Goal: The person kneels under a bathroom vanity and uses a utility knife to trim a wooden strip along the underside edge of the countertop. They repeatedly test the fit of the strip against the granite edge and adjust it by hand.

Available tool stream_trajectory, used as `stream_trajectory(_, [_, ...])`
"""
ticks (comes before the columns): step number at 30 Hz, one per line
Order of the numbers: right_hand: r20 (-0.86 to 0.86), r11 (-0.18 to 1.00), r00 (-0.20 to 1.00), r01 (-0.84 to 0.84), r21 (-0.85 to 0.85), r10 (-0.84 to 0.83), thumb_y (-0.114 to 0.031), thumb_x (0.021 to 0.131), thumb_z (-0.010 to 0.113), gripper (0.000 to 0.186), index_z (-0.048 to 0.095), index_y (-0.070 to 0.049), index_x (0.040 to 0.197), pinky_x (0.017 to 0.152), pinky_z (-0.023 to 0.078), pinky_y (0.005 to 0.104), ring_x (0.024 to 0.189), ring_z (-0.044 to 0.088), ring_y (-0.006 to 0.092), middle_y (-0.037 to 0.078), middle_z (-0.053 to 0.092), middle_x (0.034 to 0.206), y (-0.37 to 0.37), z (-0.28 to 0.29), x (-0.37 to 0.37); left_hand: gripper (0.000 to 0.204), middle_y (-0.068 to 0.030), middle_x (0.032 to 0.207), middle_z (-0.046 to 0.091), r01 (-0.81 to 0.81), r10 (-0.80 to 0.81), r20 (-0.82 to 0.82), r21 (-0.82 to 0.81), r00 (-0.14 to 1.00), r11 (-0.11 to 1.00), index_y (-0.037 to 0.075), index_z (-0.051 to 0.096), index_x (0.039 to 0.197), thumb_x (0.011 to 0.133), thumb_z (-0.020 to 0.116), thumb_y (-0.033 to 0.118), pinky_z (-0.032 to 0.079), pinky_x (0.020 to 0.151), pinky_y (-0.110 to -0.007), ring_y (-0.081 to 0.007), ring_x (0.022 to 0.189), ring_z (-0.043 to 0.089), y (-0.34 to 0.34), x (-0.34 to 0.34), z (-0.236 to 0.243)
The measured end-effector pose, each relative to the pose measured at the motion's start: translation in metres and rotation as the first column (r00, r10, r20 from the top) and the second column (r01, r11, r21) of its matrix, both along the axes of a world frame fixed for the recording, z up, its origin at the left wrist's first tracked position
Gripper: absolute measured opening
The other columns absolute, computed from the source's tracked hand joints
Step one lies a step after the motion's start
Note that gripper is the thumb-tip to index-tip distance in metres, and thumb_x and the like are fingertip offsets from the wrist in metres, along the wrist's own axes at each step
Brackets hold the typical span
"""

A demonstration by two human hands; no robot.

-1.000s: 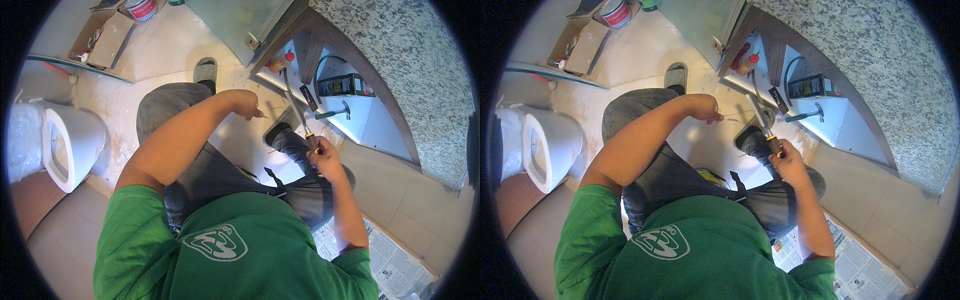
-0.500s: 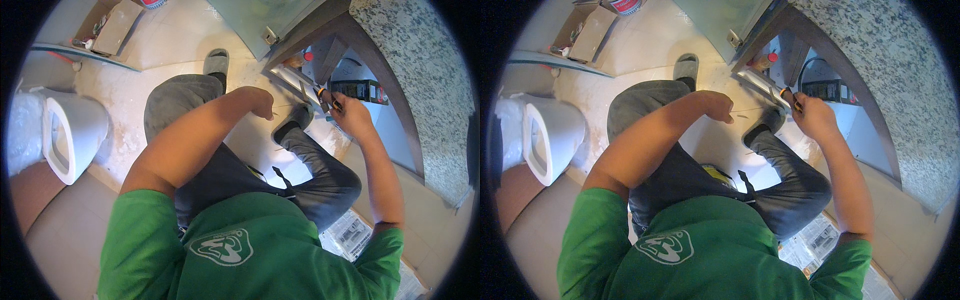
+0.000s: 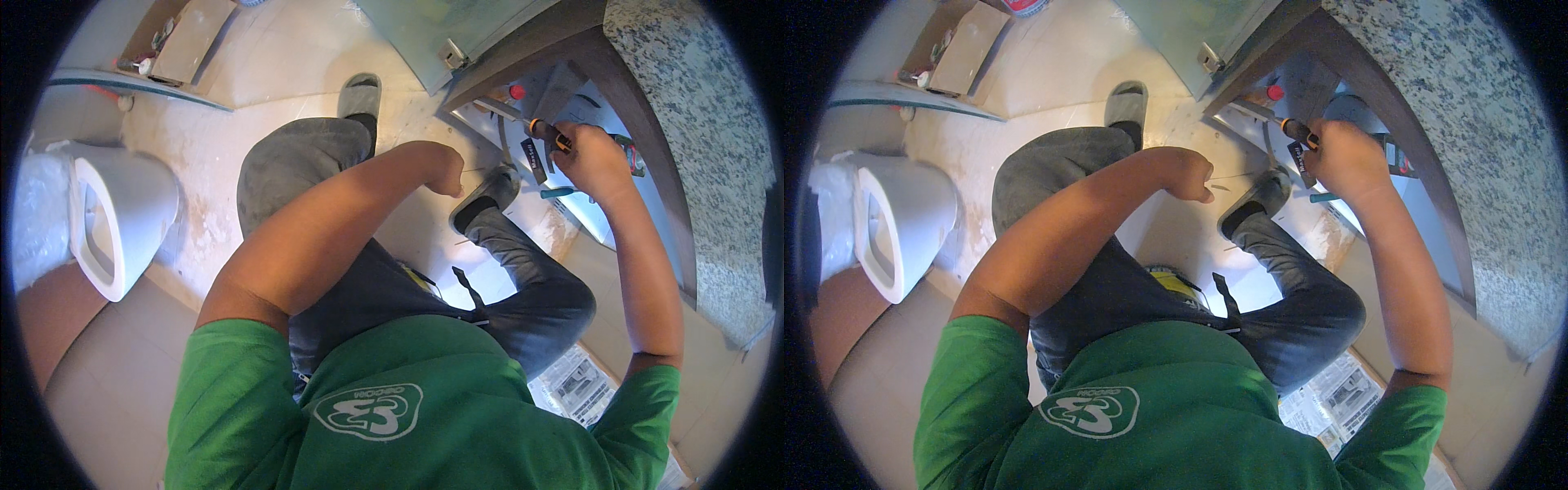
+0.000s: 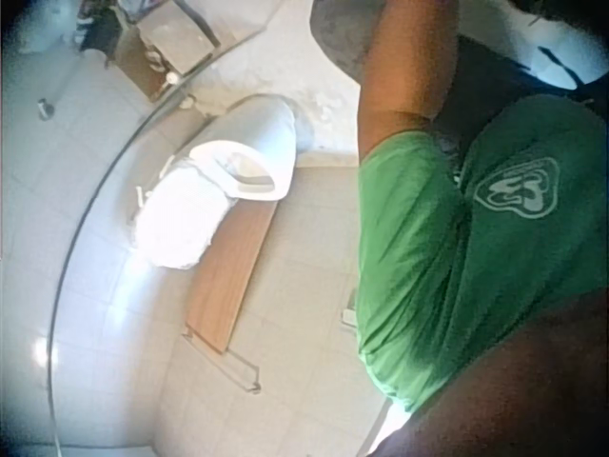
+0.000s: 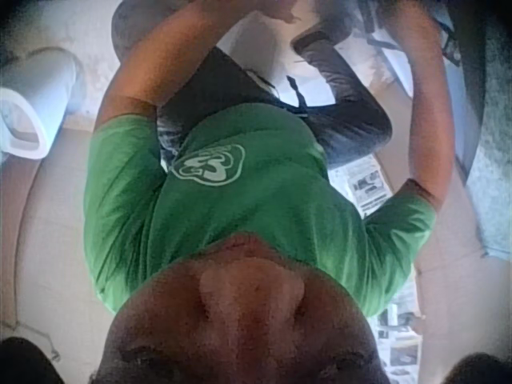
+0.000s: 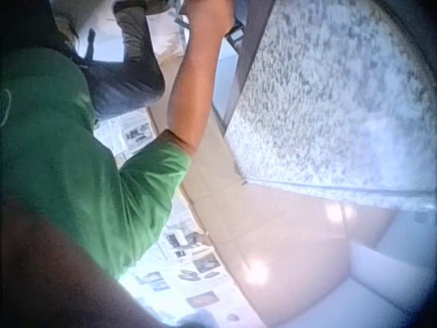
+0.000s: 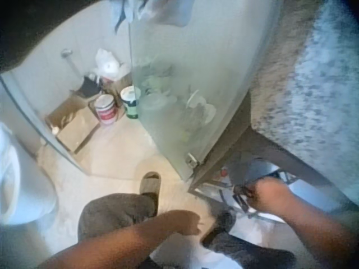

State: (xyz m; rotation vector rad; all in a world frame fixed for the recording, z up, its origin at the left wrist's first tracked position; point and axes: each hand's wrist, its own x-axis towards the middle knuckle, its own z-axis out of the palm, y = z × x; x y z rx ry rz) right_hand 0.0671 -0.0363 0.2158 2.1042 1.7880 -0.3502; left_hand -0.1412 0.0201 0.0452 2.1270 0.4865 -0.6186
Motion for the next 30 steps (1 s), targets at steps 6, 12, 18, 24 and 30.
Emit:
stream_trajectory(6, [-0.009,0.994,0.998,0.069,-0.086,-0.07,-0.026,0.085,0.071,0.029,0.072,-0.01,0.11,0.089,0.054,0.0474,0.099,0.07,0.0372,0.02,0.072,0.101,0.013,-0.003,-0.006,0.058,-0.0225,0.118,0.069,-0.007,0.007,-0.044,0.006,0.999,1.0,-0.002,0.067,0.119,0.086,0.068,0.046,0.05,0.096,-0.046,-0.0381,0.113,0.065,0.0,0.003,0.012])
stream_trajectory(12, [-0.037,0.991,0.995,0.092,-0.094,-0.096,-0.027,0.086,0.071,0.031,0.072,-0.01,0.112,0.088,0.054,0.0469,0.099,0.07,0.0375,0.02,0.072,0.102,0.015,0.001,-0.006,0.057,-0.0223,0.118,0.069,0.027,-0.026,-0.038,0.027,0.999,0.999,-0.002,0.067,0.119,0.088,0.068,0.046,0.05,0.097,-0.046,-0.0379,0.113,0.065,0.0,0.003,0.015])
stream_trajectory(18, [-0.02,0.988,0.996,0.085,-0.13,-0.088,-0.028,0.087,0.069,0.029,0.073,-0.008,0.108,0.087,0.054,0.0472,0.097,0.07,0.0381,0.02,0.073,0.1,0.02,-0.019,-0.004,0.058,-0.0226,0.119,0.069,0.037,-0.036,-0.021,0.051,0.999,0.998,-0.002,0.067,0.12,0.088,0.067,0.047,0.05,0.097,-0.046,-0.0377,0.114,0.065,-0.001,0.005,0.014])
stream_trajectory(24, [-0.035,0.99,0.995,0.088,-0.112,-0.092,-0.03,0.088,0.069,0.029,0.072,-0.008,0.106,0.087,0.054,0.0478,0.096,0.07,0.0378,0.02,0.073,0.099,0.017,-0.036,0.001,0.058,-0.0225,0.117,0.069,0.04,-0.04,-0.012,0.059,0.999,0.997,-0.003,0.067,0.119,0.088,0.067,0.047,0.05,0.097,-0.046,-0.038,0.113,0.065,-0.001,0.006,0.019])
stream_trajectory(30, [-0.036,0.989,0.994,0.103,-0.106,-0.108,-0.031,0.088,0.07,0.032,0.073,-0.009,0.111,0.089,0.054,0.0473,0.098,0.07,0.0385,0.021,0.072,0.103,0.018,-0.026,0.003,0.058,-0.0223,0.116,0.07,0.041,-0.041,-0.011,0.047,0.999,0.998,-0.003,0.067,0.119,0.088,0.067,0.046,0.051,0.096,-0.046,-0.0381,0.112,0.066,-0.002,0.005,0.018])
